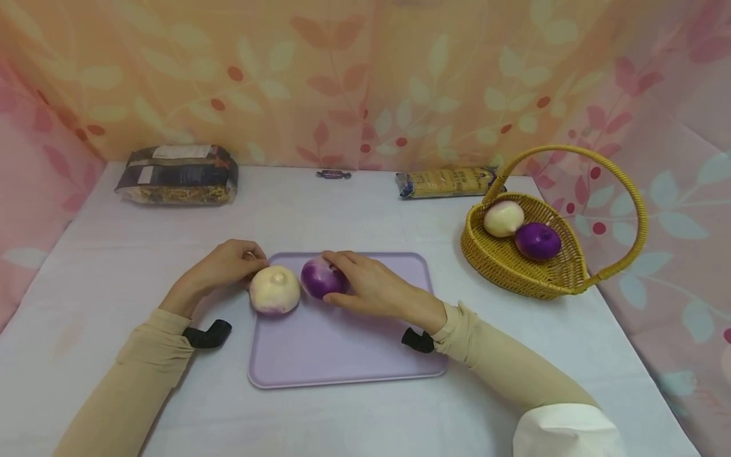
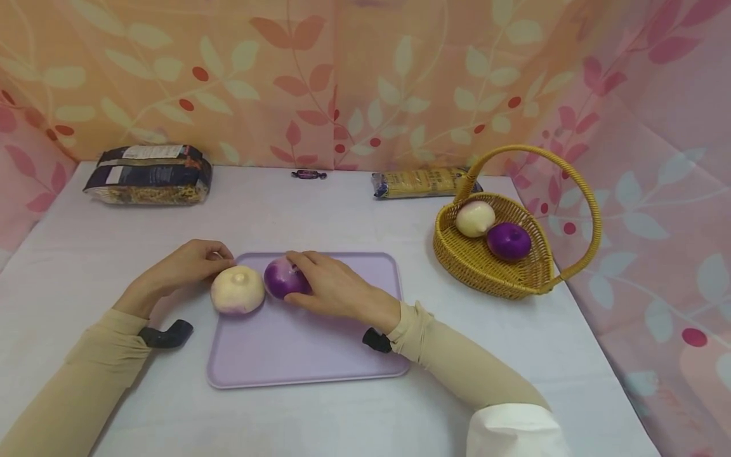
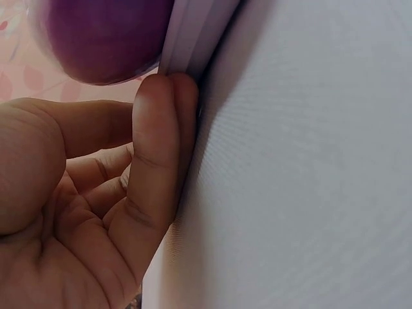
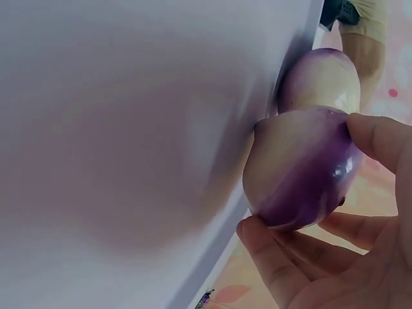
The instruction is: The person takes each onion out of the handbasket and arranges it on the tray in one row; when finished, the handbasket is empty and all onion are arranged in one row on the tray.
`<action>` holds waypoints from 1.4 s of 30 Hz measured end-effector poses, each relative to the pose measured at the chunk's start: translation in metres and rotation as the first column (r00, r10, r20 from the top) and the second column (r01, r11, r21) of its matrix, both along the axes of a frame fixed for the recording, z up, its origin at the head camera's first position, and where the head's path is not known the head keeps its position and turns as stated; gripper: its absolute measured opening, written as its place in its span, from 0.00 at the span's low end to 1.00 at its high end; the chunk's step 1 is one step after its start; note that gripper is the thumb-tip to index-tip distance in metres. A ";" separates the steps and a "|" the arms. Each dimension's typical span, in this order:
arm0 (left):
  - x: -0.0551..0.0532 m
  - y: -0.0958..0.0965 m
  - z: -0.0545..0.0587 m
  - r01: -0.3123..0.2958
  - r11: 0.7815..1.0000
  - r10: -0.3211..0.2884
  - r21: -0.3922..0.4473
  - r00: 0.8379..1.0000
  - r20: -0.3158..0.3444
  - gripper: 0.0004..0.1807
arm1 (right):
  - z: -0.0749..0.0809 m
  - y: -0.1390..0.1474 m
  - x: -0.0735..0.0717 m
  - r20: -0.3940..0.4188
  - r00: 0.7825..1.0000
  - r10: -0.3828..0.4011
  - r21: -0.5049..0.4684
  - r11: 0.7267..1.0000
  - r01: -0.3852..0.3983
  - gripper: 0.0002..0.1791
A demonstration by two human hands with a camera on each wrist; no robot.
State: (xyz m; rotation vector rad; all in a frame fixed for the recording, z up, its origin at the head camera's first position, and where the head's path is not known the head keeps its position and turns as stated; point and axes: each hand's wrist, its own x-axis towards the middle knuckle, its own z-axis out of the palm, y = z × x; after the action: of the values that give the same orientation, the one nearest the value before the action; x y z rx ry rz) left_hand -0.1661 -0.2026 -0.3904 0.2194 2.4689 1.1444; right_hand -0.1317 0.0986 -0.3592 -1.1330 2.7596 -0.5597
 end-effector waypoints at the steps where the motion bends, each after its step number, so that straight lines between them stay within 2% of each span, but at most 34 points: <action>1: 0.000 0.000 0.000 -0.001 1.000 0.001 0.002 1.000 0.000 0.14 | 0.000 0.000 0.000 0.005 1.000 -0.001 -0.001 1.000 0.001 0.42; 12: 0.000 0.000 0.001 -0.015 0.999 0.014 0.030 0.999 0.034 0.13 | 0.001 -0.001 -0.002 0.026 1.000 0.015 0.010 1.000 -0.015 0.41; 18: 0.000 -0.001 0.000 -0.011 1.000 0.011 0.027 0.999 0.034 0.13 | 0.001 -0.006 -0.003 0.036 0.999 0.036 0.012 0.999 -0.036 0.42; 21: 0.001 0.000 0.001 -0.008 1.000 0.007 0.024 1.000 0.029 0.13 | 0.002 -0.003 -0.003 0.041 0.999 0.022 0.025 0.999 -0.023 0.44; 25: 0.000 0.000 0.002 -0.002 1.000 0.002 0.020 1.000 0.022 0.13 | 0.012 0.011 -0.005 0.057 0.997 -0.058 0.036 0.998 0.056 0.43; 29: 0.000 0.000 0.001 0.005 1.000 -0.005 0.006 1.000 0.014 0.13 | 0.031 0.046 -0.013 -0.019 0.984 -0.179 -0.001 0.984 0.179 0.36; 31: 0.000 0.000 0.000 0.007 1.000 -0.007 0.002 1.000 0.006 0.13 | 0.043 0.073 -0.019 -0.086 0.963 -0.257 -0.015 0.966 0.257 0.32; 33: -0.001 0.001 0.000 0.011 1.000 -0.011 -0.006 1.000 -0.001 0.13 | 0.055 0.106 -0.023 -0.151 0.920 -0.361 -0.002 0.931 0.365 0.28; 35: -0.002 0.001 0.001 0.015 1.000 -0.015 -0.017 1.000 -0.012 0.13 | 0.065 0.142 -0.024 -0.193 0.862 -0.469 0.018 0.877 0.481 0.27; 38: -0.003 0.001 0.001 0.021 0.999 -0.022 -0.042 0.999 -0.023 0.13 | 0.074 0.192 -0.026 -0.224 0.776 -0.590 0.066 0.785 0.616 0.28; 40: -0.003 0.000 0.001 0.017 0.999 -0.018 -0.050 1.000 -0.025 0.13 | 0.074 0.218 -0.027 -0.231 0.735 -0.638 0.091 0.737 0.669 0.30; 42: -0.002 -0.002 0.001 0.011 0.998 -0.012 -0.054 1.000 -0.018 0.13 | 0.072 0.237 -0.030 -0.225 0.710 -0.667 0.141 0.699 0.701 0.32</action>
State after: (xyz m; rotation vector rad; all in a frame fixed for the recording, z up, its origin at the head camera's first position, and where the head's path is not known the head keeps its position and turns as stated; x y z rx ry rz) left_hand -0.1679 -0.2046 -0.3898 0.2281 2.5076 1.0740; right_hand -0.1618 0.3358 -0.2877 -0.0409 3.2365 -0.1988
